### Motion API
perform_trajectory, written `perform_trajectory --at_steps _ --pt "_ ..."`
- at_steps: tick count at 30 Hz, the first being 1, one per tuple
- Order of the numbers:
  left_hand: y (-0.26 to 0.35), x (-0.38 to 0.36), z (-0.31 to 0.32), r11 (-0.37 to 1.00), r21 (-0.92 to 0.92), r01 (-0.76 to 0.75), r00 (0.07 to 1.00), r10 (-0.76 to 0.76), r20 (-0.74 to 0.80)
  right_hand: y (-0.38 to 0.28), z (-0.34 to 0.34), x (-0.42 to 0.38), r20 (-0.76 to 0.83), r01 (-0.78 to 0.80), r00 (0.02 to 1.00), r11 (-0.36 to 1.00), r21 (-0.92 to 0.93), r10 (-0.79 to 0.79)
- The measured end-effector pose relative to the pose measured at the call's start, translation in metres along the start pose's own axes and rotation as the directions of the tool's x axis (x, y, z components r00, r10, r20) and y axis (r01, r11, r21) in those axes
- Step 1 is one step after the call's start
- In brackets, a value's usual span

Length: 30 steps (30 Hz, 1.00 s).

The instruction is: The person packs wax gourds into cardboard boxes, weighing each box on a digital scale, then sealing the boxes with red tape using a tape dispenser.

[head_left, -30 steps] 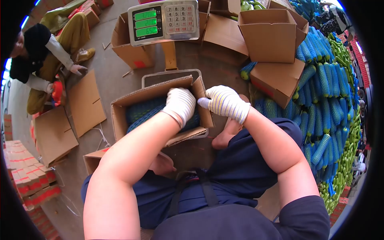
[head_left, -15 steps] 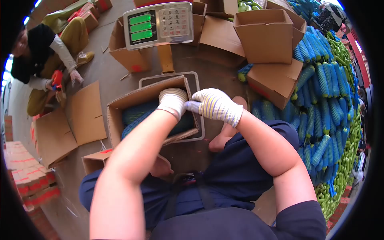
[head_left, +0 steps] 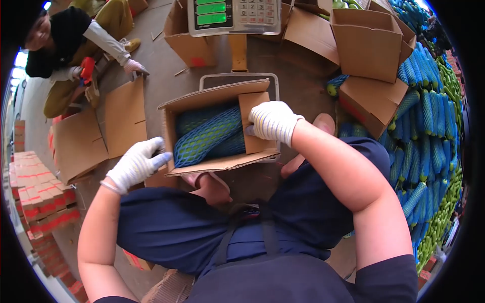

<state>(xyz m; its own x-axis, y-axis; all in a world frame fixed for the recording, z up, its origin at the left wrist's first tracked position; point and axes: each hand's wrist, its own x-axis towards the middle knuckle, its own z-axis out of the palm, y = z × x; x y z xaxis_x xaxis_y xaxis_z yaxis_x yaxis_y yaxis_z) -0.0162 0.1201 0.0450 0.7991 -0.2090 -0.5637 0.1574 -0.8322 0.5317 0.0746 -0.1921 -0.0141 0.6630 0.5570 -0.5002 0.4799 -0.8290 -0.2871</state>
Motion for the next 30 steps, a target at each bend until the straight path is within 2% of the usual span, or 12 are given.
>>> perform_trajectory --at_steps 2,4,6,9,12,14,17,22,26,28,29,30 --pt "0.013 0.012 0.012 0.995 -0.002 -0.1 0.993 0.1 0.07 -0.001 0.006 0.005 -0.035 0.016 0.999 0.998 -0.063 -0.019" --pt "0.008 0.035 0.038 0.935 0.192 -0.297 0.955 0.288 0.074 -0.002 0.013 0.008 -0.078 0.041 0.996 0.995 -0.093 -0.048" --pt "0.012 0.046 0.05 0.946 0.216 -0.241 0.969 0.219 0.118 -0.008 0.011 0.01 -0.079 0.043 0.996 0.996 -0.079 -0.049" --pt "0.009 0.055 0.059 0.871 0.45 -0.198 0.98 0.168 0.106 -0.02 0.008 0.011 -0.015 0.0 1.0 0.998 -0.061 -0.001" --pt "0.005 0.046 0.066 0.863 0.479 -0.164 0.986 0.132 0.099 -0.028 0.013 0.013 -0.075 0.115 0.99 0.989 -0.089 -0.122" --pt "0.003 0.038 0.057 0.916 0.363 -0.169 0.982 0.124 0.144 -0.031 0.008 0.013 0.019 0.009 1.0 0.998 -0.06 -0.008" --pt "0.004 0.013 0.047 0.941 0.174 -0.29 0.95 0.262 0.169 -0.022 0.013 0.012 -0.027 0.014 1.0 0.998 -0.067 -0.015" --pt "0.002 0.016 0.041 0.887 0.195 -0.418 0.908 0.404 0.11 -0.009 0.01 0.006 -0.041 0.003 0.999 0.999 -0.042 -0.005" --pt "0.008 0.03 0.024 0.894 0.137 -0.427 0.897 0.399 0.188 0.013 0.004 0.0 -0.11 0.064 0.993 0.985 0.162 -0.047" --pt "0.015 0.031 0.014 0.97 -0.021 -0.24 0.962 0.241 0.125 0.016 -0.005 -0.008 -0.079 -0.001 0.997 0.989 0.148 0.013" --pt "0.007 0.035 0.014 0.921 0.162 -0.354 0.933 0.361 -0.01 0.015 -0.01 -0.012 -0.079 0.0 0.997 0.989 0.145 0.012" --pt "0.007 0.038 0.011 0.881 0.293 -0.372 0.921 0.389 0.003 0.012 -0.012 -0.019 -0.145 0.034 0.989 0.997 0.07 -0.024"
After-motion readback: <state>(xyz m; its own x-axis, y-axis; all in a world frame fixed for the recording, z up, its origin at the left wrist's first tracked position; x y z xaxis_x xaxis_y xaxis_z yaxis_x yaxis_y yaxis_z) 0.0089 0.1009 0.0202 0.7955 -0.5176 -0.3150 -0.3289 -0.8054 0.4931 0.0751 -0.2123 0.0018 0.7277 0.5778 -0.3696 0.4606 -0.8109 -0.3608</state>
